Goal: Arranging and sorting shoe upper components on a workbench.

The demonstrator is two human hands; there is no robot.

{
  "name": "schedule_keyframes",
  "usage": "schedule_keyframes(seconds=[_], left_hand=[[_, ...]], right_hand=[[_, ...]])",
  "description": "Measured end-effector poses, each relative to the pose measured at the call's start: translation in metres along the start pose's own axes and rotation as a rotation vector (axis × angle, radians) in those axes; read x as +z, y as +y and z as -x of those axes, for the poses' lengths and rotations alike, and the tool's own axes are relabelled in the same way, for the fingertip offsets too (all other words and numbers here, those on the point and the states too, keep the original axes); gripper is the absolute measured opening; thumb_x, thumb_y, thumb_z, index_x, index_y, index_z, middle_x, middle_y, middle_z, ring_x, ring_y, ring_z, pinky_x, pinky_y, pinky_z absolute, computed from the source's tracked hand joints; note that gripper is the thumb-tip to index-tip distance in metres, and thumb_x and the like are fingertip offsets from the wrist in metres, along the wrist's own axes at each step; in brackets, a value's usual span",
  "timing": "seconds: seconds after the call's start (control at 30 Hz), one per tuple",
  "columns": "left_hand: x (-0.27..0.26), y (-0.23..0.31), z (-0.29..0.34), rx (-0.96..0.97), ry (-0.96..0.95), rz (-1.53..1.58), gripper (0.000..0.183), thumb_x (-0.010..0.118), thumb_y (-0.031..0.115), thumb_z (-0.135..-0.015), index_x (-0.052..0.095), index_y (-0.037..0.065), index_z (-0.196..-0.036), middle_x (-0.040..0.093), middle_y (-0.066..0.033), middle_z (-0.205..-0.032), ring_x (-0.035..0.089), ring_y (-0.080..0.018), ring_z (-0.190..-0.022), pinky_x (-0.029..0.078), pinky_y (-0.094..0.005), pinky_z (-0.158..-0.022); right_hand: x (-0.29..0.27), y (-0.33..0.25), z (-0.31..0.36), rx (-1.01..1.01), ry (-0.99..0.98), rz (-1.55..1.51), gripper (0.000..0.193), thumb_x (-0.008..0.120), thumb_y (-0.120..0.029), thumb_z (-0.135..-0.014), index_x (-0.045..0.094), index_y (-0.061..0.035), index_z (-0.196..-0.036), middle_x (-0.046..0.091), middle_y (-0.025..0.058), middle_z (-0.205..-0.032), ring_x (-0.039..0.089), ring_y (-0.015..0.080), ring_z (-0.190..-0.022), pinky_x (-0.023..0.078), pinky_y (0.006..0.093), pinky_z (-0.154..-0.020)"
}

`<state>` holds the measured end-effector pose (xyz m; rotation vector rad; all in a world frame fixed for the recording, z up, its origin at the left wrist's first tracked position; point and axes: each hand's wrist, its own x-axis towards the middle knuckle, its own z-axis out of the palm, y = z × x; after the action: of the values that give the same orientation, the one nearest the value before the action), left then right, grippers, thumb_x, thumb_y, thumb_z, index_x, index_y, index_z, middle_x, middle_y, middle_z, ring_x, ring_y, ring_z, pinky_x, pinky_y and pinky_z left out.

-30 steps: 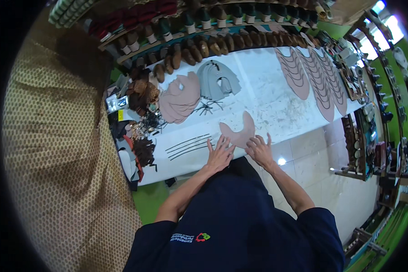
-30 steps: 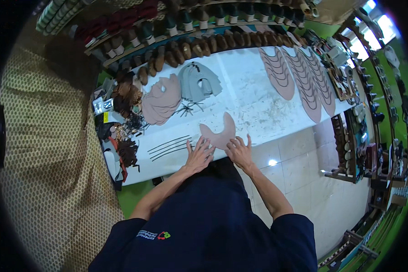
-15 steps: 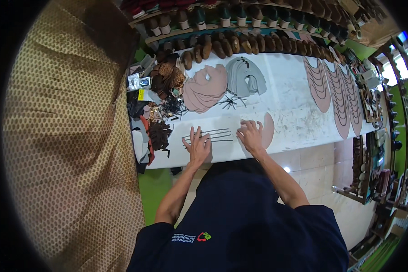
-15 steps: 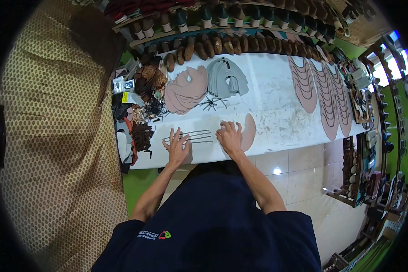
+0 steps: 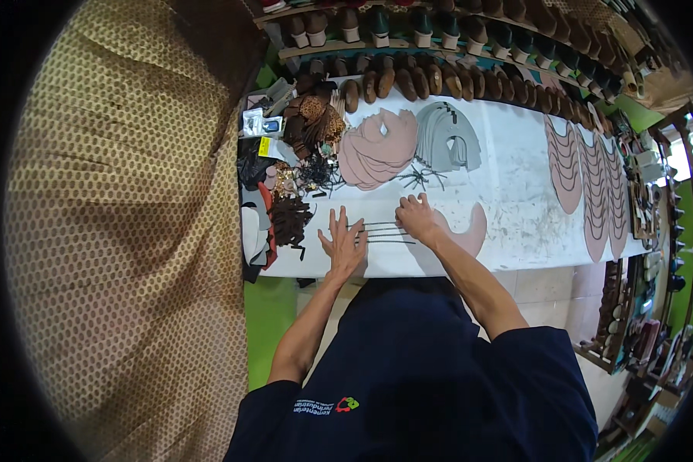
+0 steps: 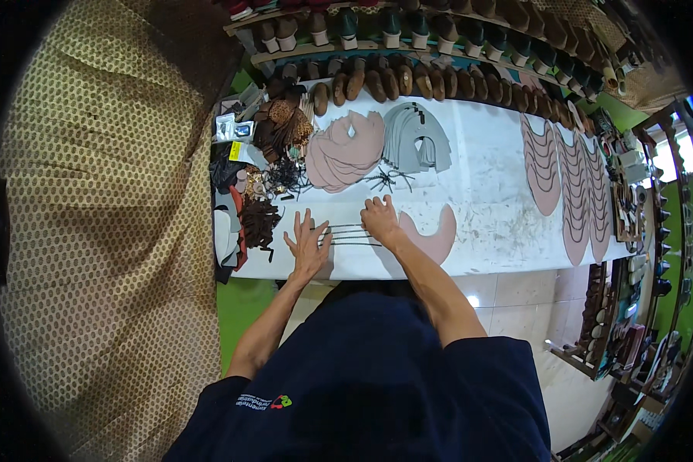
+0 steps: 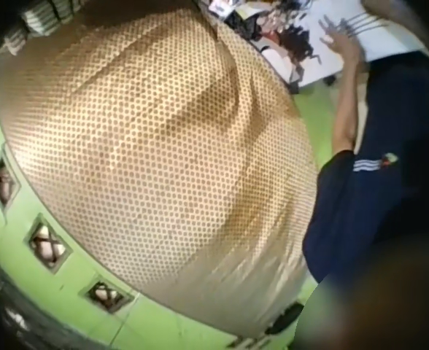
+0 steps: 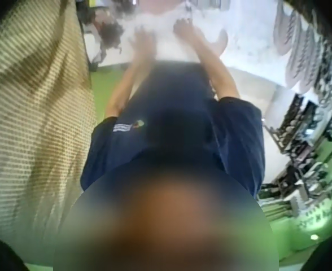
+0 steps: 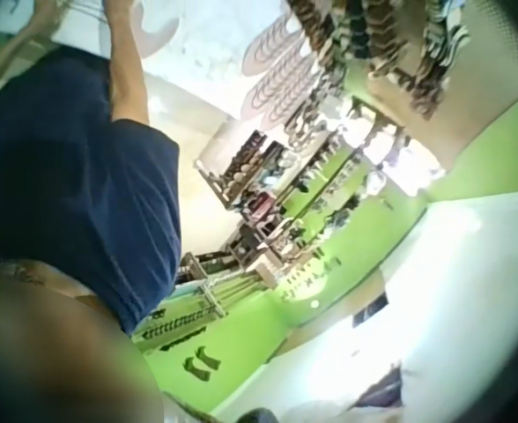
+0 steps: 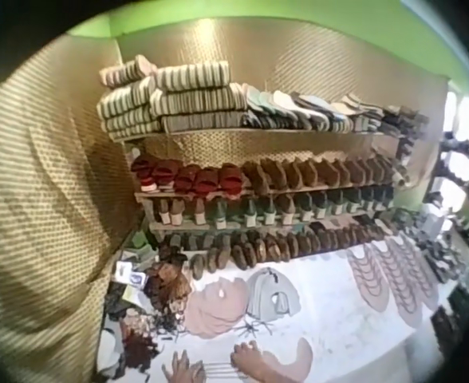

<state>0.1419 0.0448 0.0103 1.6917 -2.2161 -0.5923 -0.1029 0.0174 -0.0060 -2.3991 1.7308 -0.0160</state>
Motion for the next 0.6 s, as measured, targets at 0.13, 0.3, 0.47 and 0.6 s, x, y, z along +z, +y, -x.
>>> schedule_keyframes(seconds=[0.13,0.3,0.47,0.6], left_hand=[[-0.001,-0.009,-0.017,-0.011,0.026,-0.036,0.036,0.071,0.032,-0.097,0.076,0.017,-0.13,0.027,-0.014,-0.174,0.01,-0.0371,-0.164,0.004,-0.0828,-0.114],[-0.008,-0.051,-0.024,-0.073,0.074,-0.077,0.032,0.073,0.026,-0.094,0.077,0.019,-0.125,0.028,-0.0158,-0.174,0.012,-0.0392,-0.163,0.006,-0.0833,-0.114],[-0.021,-0.07,-0.024,-0.114,0.037,-0.075,0.024,0.075,0.025,-0.092,0.082,0.019,-0.114,0.037,-0.0141,-0.169,0.015,-0.0386,-0.163,0.005,-0.0838,-0.114],[-0.03,-0.077,-0.025,-0.148,-0.024,-0.039,0.021,0.075,0.027,-0.092,0.085,0.019,-0.109,0.037,-0.0118,-0.171,0.013,-0.0382,-0.163,0.004,-0.083,-0.116]], right_hand=[[0.005,0.014,0.0,-0.046,0.077,0.12,0.013,0.072,-0.025,-0.091,0.078,-0.0129,-0.094,0.068,0.0048,-0.106,0.063,0.0237,-0.112,0.034,0.0545,-0.112],[-0.004,0.034,0.011,0.033,0.147,-0.047,0.014,0.067,-0.025,-0.096,0.076,-0.0137,-0.096,0.066,0.0029,-0.103,0.063,0.0232,-0.109,0.031,0.0613,-0.115],[-0.011,0.033,0.029,0.135,0.166,-0.166,0.012,0.073,-0.025,-0.093,0.076,-0.0181,-0.103,0.065,0.0008,-0.111,0.062,0.0224,-0.113,0.029,0.0624,-0.117],[-0.009,0.029,0.032,0.16,0.199,-0.149,0.008,0.077,-0.026,-0.09,0.08,-0.0213,-0.096,0.065,-0.0023,-0.114,0.061,0.0199,-0.114,0.027,0.0619,-0.118]])
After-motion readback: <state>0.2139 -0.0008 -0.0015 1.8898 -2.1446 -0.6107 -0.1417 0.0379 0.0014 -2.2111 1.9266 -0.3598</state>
